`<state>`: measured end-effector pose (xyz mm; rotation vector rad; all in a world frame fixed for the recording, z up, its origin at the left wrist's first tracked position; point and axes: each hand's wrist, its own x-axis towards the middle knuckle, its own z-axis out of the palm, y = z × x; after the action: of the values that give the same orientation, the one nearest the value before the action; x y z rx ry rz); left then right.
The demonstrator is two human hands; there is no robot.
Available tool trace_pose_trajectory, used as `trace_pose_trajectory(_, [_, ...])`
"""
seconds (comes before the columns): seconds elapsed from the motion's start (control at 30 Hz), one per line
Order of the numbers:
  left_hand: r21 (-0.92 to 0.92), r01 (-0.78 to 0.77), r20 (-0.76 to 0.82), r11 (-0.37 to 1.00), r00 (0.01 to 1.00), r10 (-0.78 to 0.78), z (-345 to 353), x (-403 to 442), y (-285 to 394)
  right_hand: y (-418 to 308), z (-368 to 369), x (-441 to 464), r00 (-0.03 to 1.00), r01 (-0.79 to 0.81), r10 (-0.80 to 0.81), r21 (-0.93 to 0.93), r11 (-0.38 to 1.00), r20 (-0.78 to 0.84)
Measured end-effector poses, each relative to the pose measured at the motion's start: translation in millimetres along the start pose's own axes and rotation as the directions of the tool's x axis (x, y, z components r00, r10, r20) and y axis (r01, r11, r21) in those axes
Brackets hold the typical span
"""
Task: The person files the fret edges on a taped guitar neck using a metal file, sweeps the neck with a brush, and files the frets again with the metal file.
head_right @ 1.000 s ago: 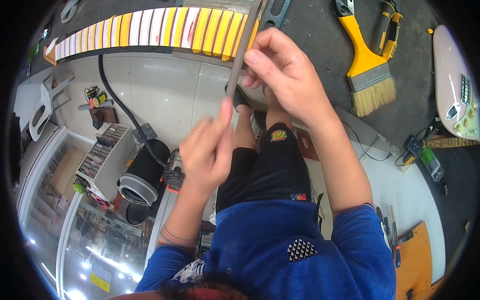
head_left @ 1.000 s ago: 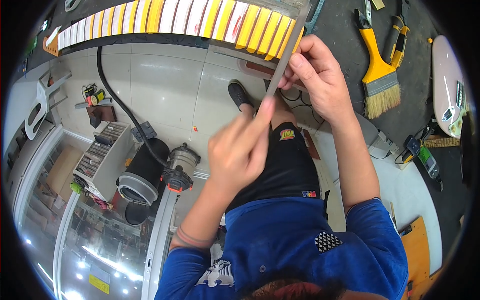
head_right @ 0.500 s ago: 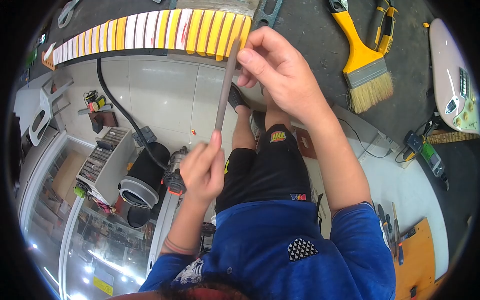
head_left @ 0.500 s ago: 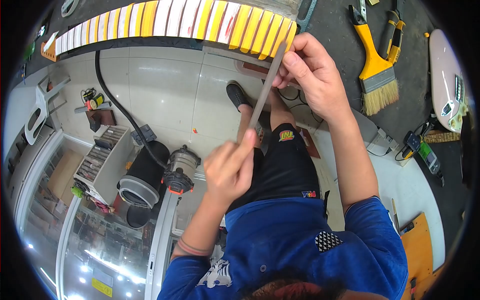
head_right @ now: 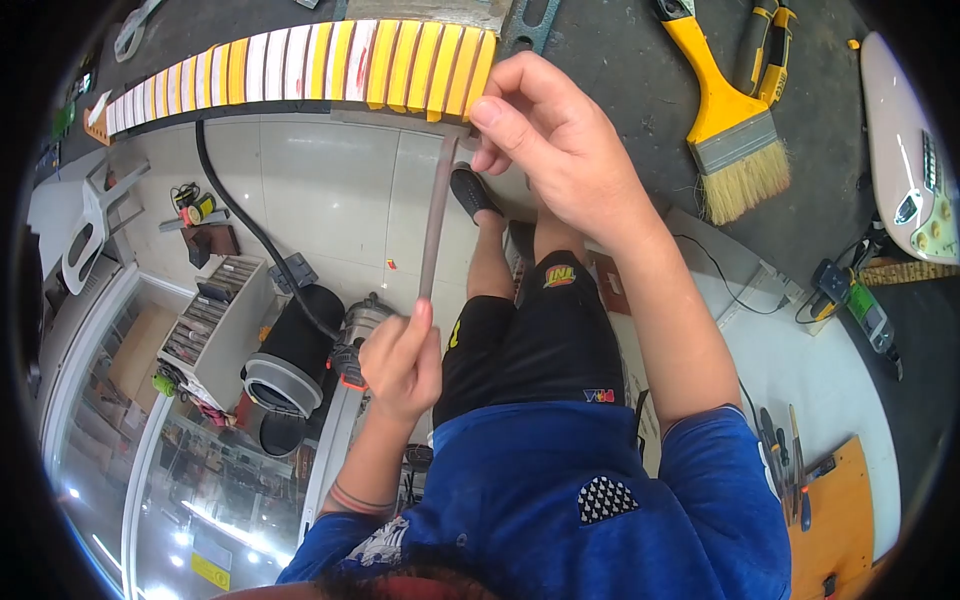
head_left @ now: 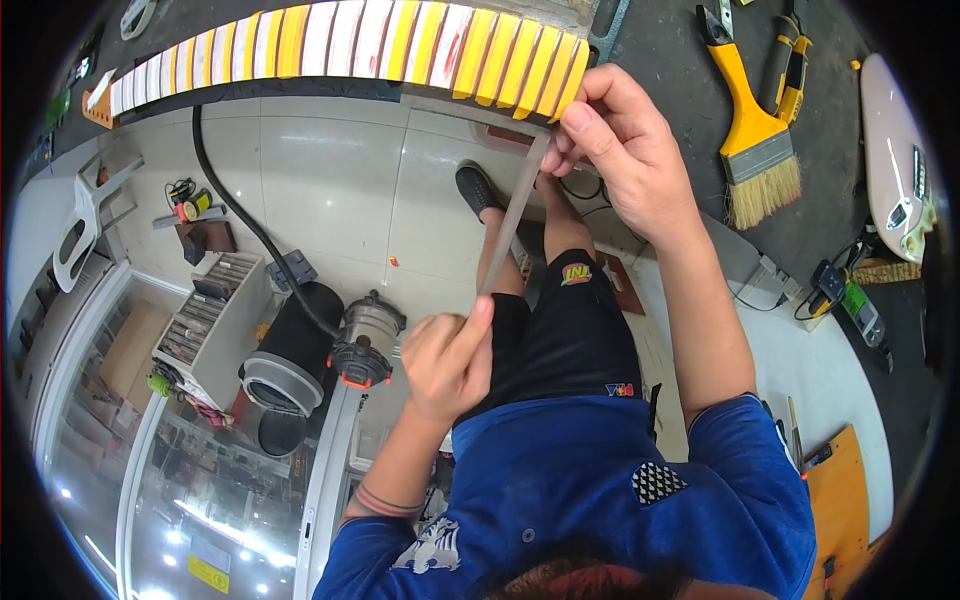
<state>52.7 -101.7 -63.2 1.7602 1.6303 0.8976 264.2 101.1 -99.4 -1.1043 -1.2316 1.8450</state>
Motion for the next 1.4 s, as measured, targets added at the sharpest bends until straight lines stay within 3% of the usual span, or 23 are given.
trace_pose_trajectory(0.5, [0.098, 0.018, 0.001, 0.995, 1.000, -0.018, 7, 13, 0, 4, -3, -3, 1.000, 0.002, -0.002, 0.031, 1.000, 0.015])
trace_pose_trajectory(0.57, [0.098, 0.014, 0.025, 0.995, 1.000, -0.017, 10, 34, 6, 5, -4, -2, 1.000, 0.007, -0.008, 0.037, 0.999, 0.013])
trace_pose_trajectory(0.73, [0.050, -0.019, -0.114, 0.999, 0.993, 0.024, 42, 131, 6, 7, 1, -3, 0.999, 0.021, -0.017, 0.091, 0.996, -0.043])
trace_pose_trajectory(0.8, [0.030, -0.021, -0.115, 0.999, 0.993, 0.024, 44, 130, 4, 5, 1, -2, 1.000, 0.015, -0.013, 0.092, 0.996, -0.025])
trace_pose_trajectory(0.97, [0.074, 0.044, -0.018, 0.996, 0.999, -0.043, 13, 14, -1, 2, 1, -2, 1.000, 0.010, -0.010, 0.002, 1.000, -0.008])
trace_pose_trajectory(1.23, [-0.063, -0.006, -0.096, 0.998, 0.995, 0.000, 42, 139, 5, 5, 2, -3, 1.000, 0.012, -0.010, 0.082, 0.997, -0.028])
trace_pose_trajectory(1.4, [-0.012, 0.063, 0.003, 0.998, 0.998, -0.063, 13, 32, 1, 4, 2, -2, 0.999, 0.049, -0.049, 0.005, 0.999, -0.014])
